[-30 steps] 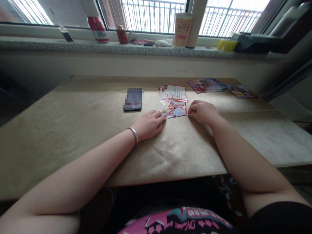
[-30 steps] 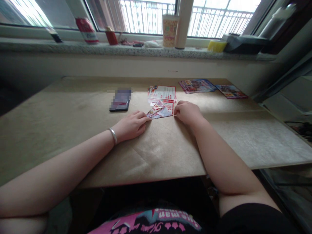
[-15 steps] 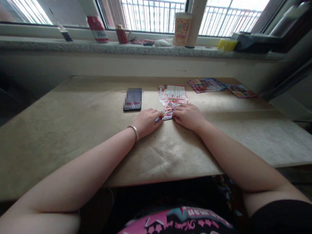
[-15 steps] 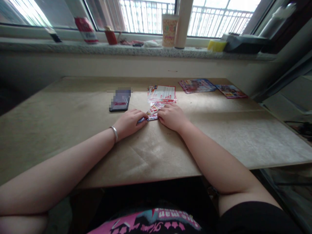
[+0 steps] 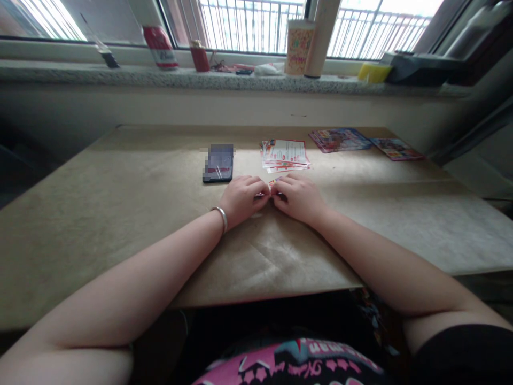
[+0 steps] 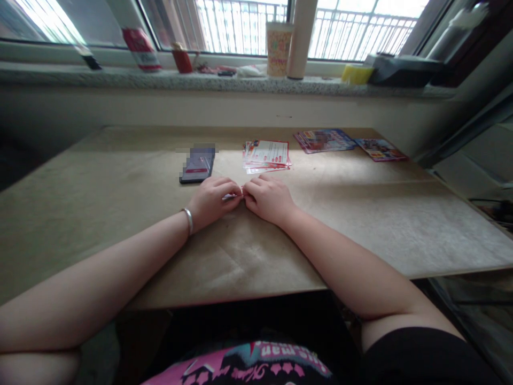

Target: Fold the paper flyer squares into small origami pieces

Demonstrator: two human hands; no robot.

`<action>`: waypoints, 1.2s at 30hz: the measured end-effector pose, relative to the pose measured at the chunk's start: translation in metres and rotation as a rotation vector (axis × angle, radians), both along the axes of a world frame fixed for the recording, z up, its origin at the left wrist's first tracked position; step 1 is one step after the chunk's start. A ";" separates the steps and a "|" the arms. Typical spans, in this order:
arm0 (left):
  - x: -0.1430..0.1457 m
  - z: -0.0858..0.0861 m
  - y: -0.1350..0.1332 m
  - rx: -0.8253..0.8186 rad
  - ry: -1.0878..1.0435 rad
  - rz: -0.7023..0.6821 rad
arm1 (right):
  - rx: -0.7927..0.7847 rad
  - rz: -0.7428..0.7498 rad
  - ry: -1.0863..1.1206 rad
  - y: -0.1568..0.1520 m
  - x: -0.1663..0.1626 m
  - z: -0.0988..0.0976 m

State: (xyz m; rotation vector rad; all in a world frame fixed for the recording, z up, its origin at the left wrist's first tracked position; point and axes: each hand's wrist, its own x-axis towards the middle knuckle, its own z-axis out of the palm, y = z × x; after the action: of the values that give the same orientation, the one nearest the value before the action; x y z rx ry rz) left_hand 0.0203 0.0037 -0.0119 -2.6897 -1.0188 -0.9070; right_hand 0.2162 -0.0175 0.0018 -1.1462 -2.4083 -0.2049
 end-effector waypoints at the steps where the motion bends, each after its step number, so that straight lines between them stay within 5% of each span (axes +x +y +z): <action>1: 0.000 0.000 0.000 -0.003 -0.013 -0.005 | -0.008 0.009 0.022 0.000 0.000 0.000; 36: -0.011 0.008 0.002 -0.002 -0.152 0.024 | -0.103 0.003 0.401 0.018 0.049 0.008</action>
State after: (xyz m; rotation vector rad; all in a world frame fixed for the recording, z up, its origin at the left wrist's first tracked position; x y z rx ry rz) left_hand 0.0093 0.0058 -0.0040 -2.6384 -1.0781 -1.1202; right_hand 0.2655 0.0002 0.0102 -1.1064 -2.0831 0.1409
